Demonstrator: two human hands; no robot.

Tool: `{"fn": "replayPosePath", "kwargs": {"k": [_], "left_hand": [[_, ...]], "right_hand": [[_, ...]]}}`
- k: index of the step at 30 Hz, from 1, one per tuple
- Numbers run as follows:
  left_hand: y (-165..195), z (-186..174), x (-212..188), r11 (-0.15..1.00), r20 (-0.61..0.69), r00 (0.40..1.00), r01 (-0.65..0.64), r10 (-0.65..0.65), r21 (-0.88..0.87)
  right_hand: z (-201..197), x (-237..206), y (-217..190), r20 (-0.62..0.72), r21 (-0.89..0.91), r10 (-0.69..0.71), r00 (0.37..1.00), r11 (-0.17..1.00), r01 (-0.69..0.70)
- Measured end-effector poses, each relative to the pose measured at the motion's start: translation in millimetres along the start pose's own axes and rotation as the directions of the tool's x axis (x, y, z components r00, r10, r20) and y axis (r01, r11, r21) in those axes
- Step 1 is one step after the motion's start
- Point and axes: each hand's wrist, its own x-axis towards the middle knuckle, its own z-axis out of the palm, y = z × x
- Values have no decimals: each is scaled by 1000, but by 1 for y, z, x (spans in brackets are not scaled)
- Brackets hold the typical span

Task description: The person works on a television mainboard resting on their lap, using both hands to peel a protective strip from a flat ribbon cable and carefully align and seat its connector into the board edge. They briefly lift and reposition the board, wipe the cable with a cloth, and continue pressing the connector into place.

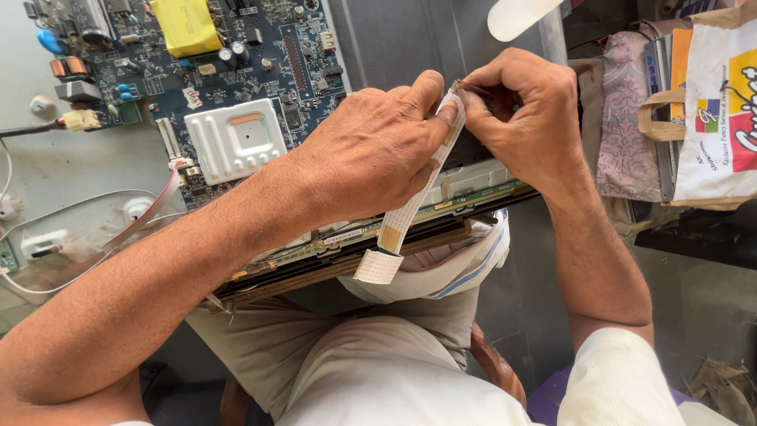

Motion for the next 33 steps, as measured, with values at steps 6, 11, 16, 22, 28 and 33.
{"fn": "replayPosePath", "kwargs": {"k": [6, 11, 16, 22, 28, 33], "left_hand": [[1, -1, 0, 1000, -5, 1000, 8, -8, 1], [1, -1, 1, 1000, 27, 999, 23, -22, -15], [0, -1, 0, 1000, 3, 1000, 4, -4, 2], [0, 0, 0, 1000, 8, 1000, 8, -7, -4], [0, 1, 0, 1000, -1, 1000, -1, 1, 13], [0, 0, 0, 1000, 7, 1000, 3, -3, 11]], "right_hand": [[1, 0, 1, -24, -33, -12, 1000, 999, 12], [0, -1, 2, -2, -36, -9, 1000, 999, 9], [0, -1, 2, -32, -45, -8, 999, 999, 7], [1, -2, 2, -36, -46, 2, 999, 999, -3], [-1, -3, 2, -19, -28, 8, 1000, 1000, -8], [0, -4, 2, -35, -44, 7, 999, 999, -8]]}}
